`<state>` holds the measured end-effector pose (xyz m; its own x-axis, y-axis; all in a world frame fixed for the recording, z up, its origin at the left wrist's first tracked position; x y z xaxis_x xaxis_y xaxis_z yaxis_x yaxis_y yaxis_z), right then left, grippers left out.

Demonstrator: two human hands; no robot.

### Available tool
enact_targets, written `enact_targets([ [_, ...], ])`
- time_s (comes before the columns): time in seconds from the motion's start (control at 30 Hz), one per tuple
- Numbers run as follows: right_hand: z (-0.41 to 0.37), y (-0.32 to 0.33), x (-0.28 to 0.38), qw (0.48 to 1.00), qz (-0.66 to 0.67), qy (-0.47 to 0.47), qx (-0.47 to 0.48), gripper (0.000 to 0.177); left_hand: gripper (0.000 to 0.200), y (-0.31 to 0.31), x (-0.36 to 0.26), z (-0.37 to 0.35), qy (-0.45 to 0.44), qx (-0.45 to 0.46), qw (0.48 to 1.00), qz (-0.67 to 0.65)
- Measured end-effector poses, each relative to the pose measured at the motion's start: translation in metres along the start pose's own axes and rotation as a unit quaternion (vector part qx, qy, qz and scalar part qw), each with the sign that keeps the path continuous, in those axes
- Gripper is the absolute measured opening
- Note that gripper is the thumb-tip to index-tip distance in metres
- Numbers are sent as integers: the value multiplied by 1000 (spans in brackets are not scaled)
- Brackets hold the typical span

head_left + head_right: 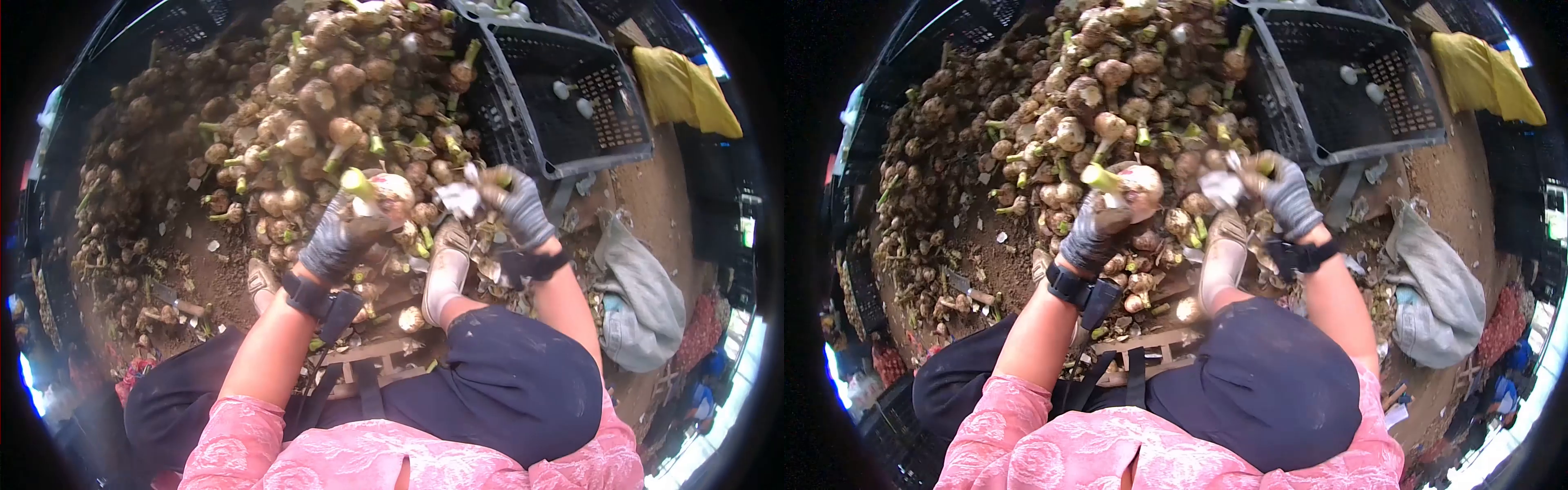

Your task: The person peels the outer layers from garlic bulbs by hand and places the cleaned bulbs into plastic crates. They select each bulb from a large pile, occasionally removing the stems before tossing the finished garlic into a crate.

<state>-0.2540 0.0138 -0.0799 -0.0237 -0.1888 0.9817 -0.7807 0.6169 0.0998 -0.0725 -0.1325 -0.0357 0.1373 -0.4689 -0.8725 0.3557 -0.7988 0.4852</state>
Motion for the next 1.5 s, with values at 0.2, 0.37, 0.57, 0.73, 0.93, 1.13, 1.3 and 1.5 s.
enact_targets([
  [0.2,-21,-63,75,934,-269,135,194,56,36,-24,10,19,138,35,936,-323],
  [0.37,6,-69,57,932,-70,304,183,27,70,-66,26,30,219,-39,861,-457],
  [0.57,0,-93,105,912,-173,320,192,9,40,-99,28,41,235,61,402,-883],
  [0.73,-23,-112,180,824,-277,468,161,12,37,-47,0,39,123,16,587,-800],
  [0.93,-35,-118,232,923,-60,341,166,14,68,32,-90,8,121,112,817,-553],
  [1.13,-69,-155,307,928,165,189,275,25,50,123,-170,-34,31,110,862,-494],
  [1.3,-89,-159,349,903,-57,379,197,10,59,156,-175,-58,15,-38,792,-609],
  [1.5,-108,-180,324,930,83,270,235,14,42,179,-208,-108,-109,-186,930,-299],
])
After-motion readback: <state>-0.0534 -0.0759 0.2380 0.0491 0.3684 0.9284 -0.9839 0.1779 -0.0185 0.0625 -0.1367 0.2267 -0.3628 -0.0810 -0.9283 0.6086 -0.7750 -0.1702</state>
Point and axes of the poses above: each hand's wrist, its own z-axis towards the middle knuckle, its own y-axis out of the back of the hand, x = y × z, the point moved 9 cm from there along z, towards the middle knuckle, and after that the axes turned 13 degrees about y, right-handed, at the moved point
